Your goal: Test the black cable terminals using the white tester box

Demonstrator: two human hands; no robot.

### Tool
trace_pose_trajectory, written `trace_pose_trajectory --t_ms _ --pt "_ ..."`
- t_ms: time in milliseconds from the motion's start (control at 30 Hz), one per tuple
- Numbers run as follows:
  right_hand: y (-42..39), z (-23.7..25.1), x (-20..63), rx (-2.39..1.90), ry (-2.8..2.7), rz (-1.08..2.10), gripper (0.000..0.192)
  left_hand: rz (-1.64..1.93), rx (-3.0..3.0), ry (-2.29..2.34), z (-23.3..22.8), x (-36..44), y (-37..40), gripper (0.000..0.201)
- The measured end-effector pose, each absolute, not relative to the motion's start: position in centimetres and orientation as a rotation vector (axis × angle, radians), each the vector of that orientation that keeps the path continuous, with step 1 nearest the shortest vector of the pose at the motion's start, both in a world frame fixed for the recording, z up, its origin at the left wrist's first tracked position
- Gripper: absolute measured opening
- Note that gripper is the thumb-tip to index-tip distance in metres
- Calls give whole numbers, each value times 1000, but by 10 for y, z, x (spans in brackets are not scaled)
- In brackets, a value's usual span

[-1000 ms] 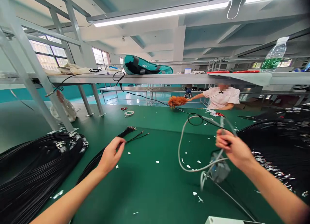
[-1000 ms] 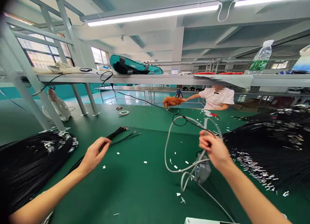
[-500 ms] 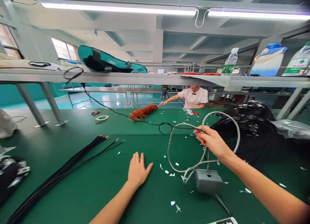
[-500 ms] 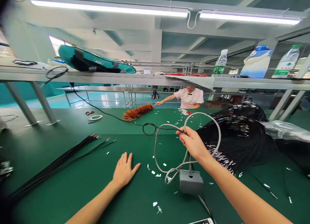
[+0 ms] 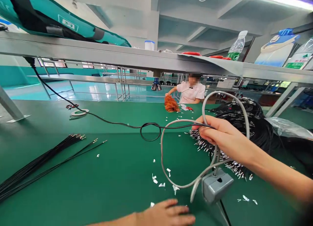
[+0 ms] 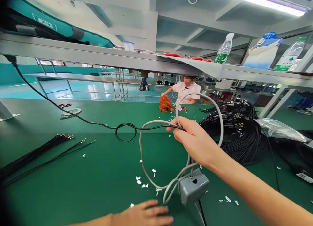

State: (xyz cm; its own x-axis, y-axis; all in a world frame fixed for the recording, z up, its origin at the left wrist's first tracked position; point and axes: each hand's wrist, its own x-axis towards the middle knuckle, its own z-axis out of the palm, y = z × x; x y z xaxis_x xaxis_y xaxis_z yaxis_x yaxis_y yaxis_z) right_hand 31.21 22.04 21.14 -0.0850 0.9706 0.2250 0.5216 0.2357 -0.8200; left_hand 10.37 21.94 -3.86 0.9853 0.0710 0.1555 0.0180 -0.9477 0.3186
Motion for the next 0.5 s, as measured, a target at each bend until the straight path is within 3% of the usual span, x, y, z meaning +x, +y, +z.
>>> trace_pose_trajectory --t_ms 167,267,367,500 --pt "221 199 307 -1420 -1733 749 20 386 2899 711 -3 134 337 53" --pt "222 198 306 -1433 -1754 719 20 434 2870 898 22 115 366 49" --pt "219 201 305 -1441 -1787 662 21 357 2846 922 36 52 323 48" --pt "221 196 304 -1502 -1743 614 24 181 2758 1026 35 -68 189 57"
